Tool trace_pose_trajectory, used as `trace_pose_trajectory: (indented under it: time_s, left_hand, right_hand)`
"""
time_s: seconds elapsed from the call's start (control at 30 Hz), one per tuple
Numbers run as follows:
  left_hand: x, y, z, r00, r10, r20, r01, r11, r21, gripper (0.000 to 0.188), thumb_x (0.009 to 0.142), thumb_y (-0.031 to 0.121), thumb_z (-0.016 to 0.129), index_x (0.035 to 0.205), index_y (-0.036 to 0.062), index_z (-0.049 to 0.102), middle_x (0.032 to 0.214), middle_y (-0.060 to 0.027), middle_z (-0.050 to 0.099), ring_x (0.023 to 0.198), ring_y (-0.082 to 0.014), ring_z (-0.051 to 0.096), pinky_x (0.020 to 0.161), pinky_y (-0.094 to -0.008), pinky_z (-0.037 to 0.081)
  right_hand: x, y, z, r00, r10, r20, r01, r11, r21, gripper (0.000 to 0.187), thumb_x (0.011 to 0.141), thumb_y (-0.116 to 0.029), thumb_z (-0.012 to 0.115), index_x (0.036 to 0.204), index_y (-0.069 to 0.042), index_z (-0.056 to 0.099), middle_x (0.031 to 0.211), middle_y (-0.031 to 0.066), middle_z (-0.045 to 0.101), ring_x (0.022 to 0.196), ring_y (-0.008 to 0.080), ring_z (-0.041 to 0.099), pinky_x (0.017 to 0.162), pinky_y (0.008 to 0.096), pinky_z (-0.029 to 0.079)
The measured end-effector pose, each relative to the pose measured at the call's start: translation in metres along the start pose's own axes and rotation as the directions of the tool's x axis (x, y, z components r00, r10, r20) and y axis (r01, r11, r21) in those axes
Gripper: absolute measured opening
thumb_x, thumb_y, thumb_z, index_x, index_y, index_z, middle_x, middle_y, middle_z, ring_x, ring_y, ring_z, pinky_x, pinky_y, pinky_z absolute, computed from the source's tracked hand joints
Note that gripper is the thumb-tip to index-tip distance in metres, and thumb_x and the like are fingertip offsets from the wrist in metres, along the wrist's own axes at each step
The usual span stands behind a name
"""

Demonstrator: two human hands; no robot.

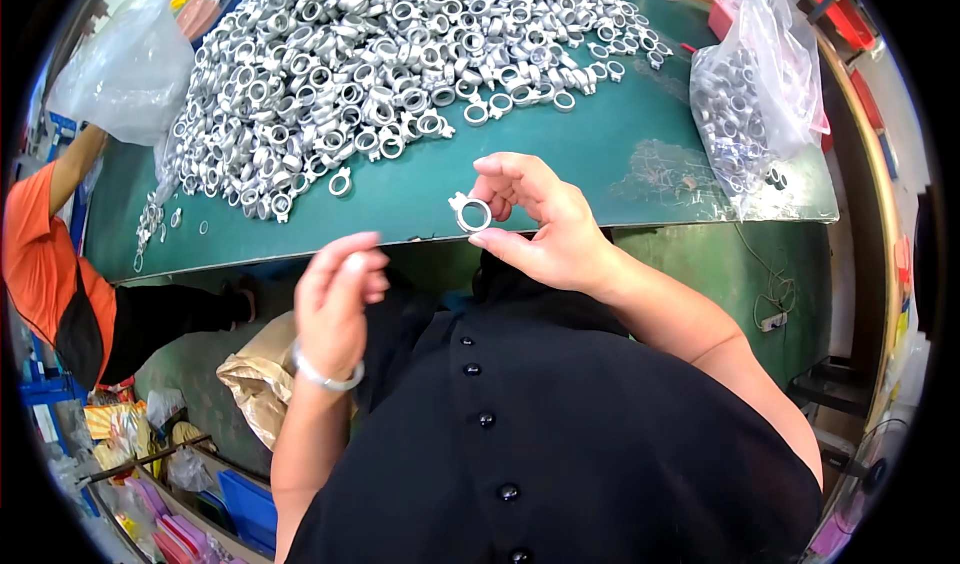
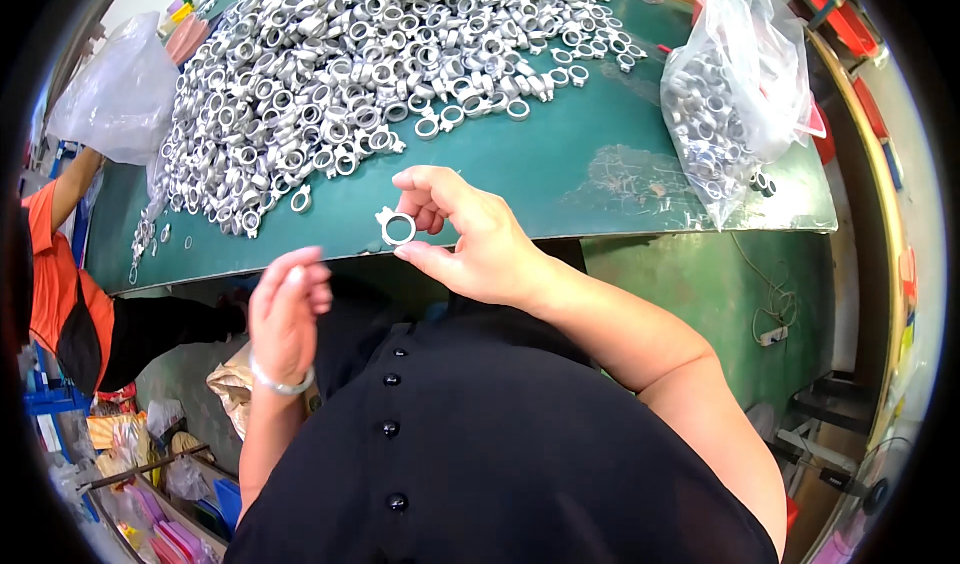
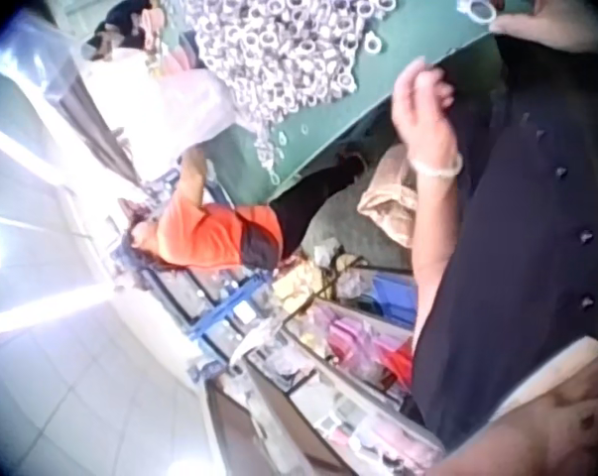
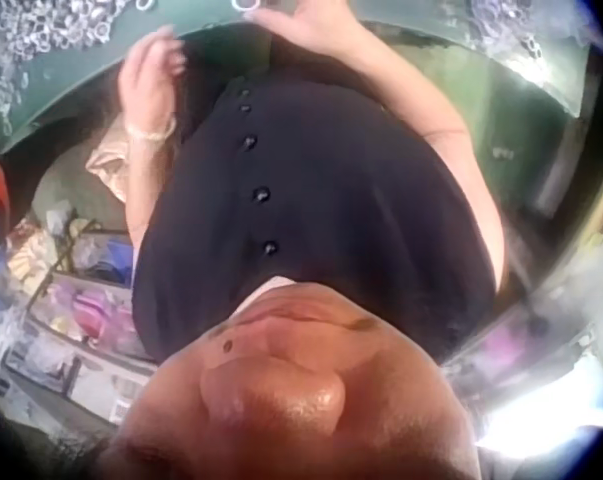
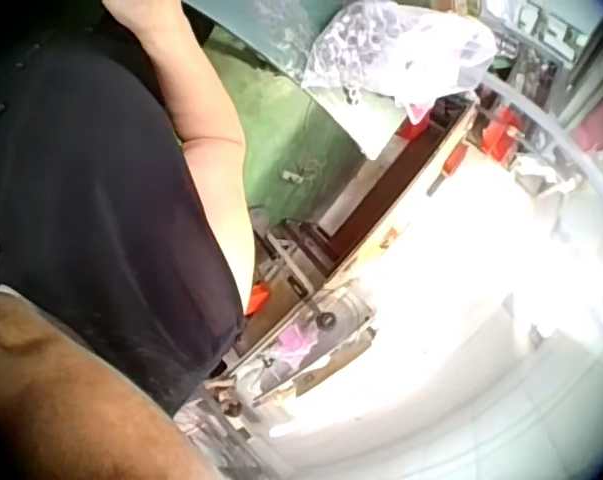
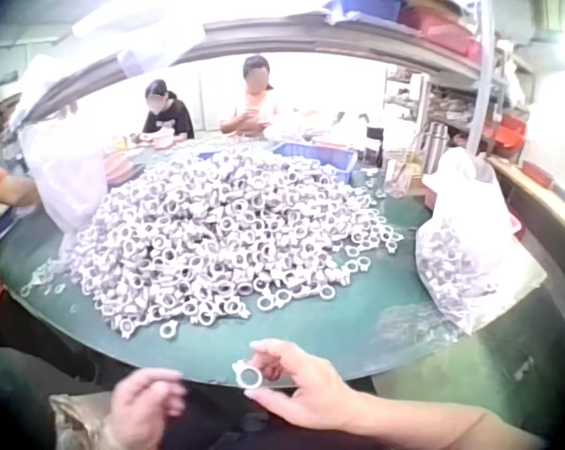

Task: The person assembles metal hose clamps by hand, picking a screw from a bag and inserting it into the housing of a clamp body picked from a large pile on the table.

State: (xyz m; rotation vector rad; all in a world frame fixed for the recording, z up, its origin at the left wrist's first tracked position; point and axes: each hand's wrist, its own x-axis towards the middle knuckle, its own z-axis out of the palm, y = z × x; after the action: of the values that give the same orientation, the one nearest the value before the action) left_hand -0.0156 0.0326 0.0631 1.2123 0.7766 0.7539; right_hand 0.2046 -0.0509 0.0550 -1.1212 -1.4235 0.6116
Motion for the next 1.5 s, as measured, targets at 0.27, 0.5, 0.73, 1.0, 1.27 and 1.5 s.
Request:
trace_pose_trajectory:
  time_s: [0.27, 0.5, 0.73, 1.0, 1.27, 1.5]
  left_hand:
    - [0.020, -0.019, 0.048, 0.847, -0.176, 0.502, 0.354, 0.891, -0.284, 0.026, 0.092, 0.021, 0.046, 0.110, 0.0044, 0.055, 0.084, -0.0008, 0.056, 0.072, -0.0082, 0.052, 0.063, -0.0213, 0.042]
    - [0.023, -0.026, 0.052, 0.871, -0.164, 0.463, 0.350, 0.869, -0.350, 0.026, 0.092, 0.020, 0.044, 0.110, 0.0030, 0.053, 0.088, -0.0018, 0.056, 0.075, -0.0099, 0.052, 0.065, -0.0231, 0.043]
    - [0.025, -0.033, 0.051, 0.895, -0.156, 0.418, 0.341, 0.843, -0.416, 0.020, 0.091, 0.016, 0.046, 0.103, 0.0033, 0.055, 0.089, -0.0019, 0.058, 0.076, -0.0096, 0.054, 0.065, -0.0222, 0.044]
    - [0.025, -0.034, 0.052, 0.911, -0.162, 0.378, 0.313, 0.870, -0.382, 0.020, 0.090, 0.014, 0.047, 0.105, 0.0025, 0.055, 0.088, -0.0022, 0.058, 0.076, -0.0093, 0.054, 0.066, -0.0223, 0.045]
    - [0.025, -0.031, 0.055, 0.929, -0.178, 0.323, 0.294, 0.887, -0.356, 0.021, 0.089, 0.014, 0.049, 0.105, 0.0021, 0.057, 0.085, -0.0017, 0.059, 0.073, -0.0083, 0.054, 0.065, -0.0215, 0.044]
    - [0.024, -0.032, 0.059, 0.954, -0.159, 0.253, 0.229, 0.933, -0.279, 0.020, 0.088, 0.014, 0.051, 0.101, 0.0017, 0.060, 0.080, -0.0010, 0.058, 0.068, -0.0069, 0.050, 0.063, -0.0200, 0.042]
  right_hand:
    - [-0.004, 0.001, 0.006, 0.991, -0.095, -0.093, 0.086, 0.992, -0.097, 0.052, 0.068, -0.001, 0.068, 0.115, -0.006, 0.046, 0.093, 0.0063, 0.059, 0.076, 0.0151, 0.058, 0.065, 0.0264, 0.045]
    - [-0.008, 0.007, 0.010, 0.981, -0.096, -0.171, 0.073, 0.987, -0.140, 0.050, 0.067, 0.000, 0.068, 0.112, -0.006, 0.048, 0.090, 0.0062, 0.059, 0.077, 0.0165, 0.058, 0.065, 0.0271, 0.046]
    - [-0.007, 0.005, 0.012, 0.969, -0.171, -0.179, 0.119, 0.955, -0.271, 0.049, 0.064, 0.004, 0.068, 0.108, -0.006, 0.050, 0.087, 0.0062, 0.059, 0.073, 0.0208, 0.055, 0.062, 0.0298, 0.045]
    - [-0.005, 0.007, 0.012, 0.934, -0.316, -0.164, 0.234, 0.892, -0.386, 0.043, 0.062, 0.004, 0.067, 0.102, -0.003, 0.053, 0.086, 0.0085, 0.059, 0.072, 0.0253, 0.054, 0.064, 0.0328, 0.044]
    - [-0.003, 0.005, 0.014, 0.926, -0.353, -0.136, 0.262, 0.857, -0.443, 0.042, 0.061, 0.004, 0.066, 0.100, -0.002, 0.053, 0.087, 0.0103, 0.058, 0.073, 0.0267, 0.055, 0.065, 0.0340, 0.044]
    - [-0.004, 0.005, 0.014, 0.932, -0.342, -0.122, 0.252, 0.850, -0.462, 0.043, 0.061, 0.004, 0.065, 0.101, -0.002, 0.052, 0.088, 0.0113, 0.058, 0.074, 0.0274, 0.055, 0.066, 0.0344, 0.044]
